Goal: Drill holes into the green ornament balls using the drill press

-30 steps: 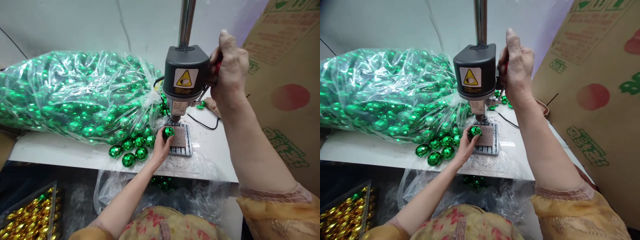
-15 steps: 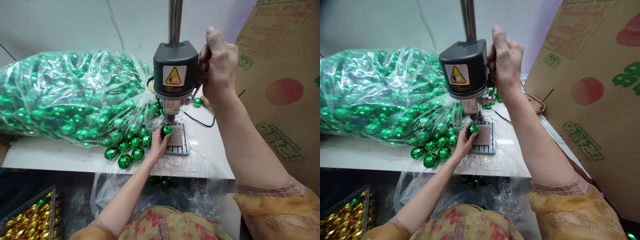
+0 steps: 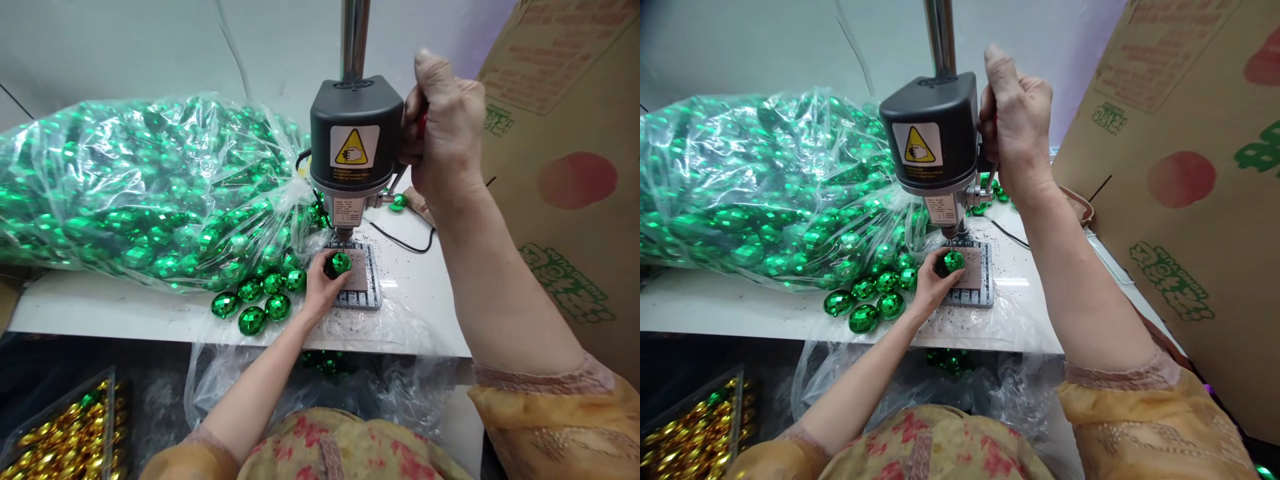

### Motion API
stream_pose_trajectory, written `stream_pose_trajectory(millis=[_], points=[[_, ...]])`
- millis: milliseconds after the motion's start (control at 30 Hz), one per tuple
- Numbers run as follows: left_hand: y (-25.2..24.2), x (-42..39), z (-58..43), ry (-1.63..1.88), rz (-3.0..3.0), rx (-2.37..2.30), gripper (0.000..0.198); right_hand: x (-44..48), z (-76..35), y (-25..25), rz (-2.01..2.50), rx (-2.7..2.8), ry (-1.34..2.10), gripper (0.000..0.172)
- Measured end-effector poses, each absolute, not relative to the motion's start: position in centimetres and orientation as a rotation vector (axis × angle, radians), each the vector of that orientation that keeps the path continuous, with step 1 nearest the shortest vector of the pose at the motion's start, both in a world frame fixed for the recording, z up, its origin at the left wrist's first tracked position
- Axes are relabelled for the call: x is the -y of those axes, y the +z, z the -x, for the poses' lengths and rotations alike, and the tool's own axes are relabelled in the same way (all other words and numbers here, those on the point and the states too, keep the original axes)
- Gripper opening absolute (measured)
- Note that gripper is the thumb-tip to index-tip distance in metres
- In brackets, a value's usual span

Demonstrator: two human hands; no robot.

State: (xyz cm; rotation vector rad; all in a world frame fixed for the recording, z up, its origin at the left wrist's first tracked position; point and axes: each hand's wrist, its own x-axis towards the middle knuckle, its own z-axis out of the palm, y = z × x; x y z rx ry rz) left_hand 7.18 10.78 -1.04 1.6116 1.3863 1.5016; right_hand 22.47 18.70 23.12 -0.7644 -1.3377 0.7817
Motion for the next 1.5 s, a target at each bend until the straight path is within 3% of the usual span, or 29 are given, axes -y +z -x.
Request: stream_pose_trajectory(millis=[433,700,833,1500], points=[[-1.1,-10.8,-7.7,1.393,-1.662,-1.473,0.046,-17.8,-22.1,23.1,0.681,1.178,0.909,0.059],[-1.4,-10.8,-7.6,1.415,-1.654,-1.424,0.048,-16.5,-21.6,20.6,0.394,1.197,0.586,0.058],[-1.4,-10.8,-7.7,1.42,-1.644,-1.441,0.048,-14.2,-21.6,18.4,0.467,1.247,0.408,0.06],[-1.5,-10.9,-7.6,1.436,-1.656,-1.426,0.047,-12.9,-21.4,14.0,0.34,1.261,0.145,0.055]])
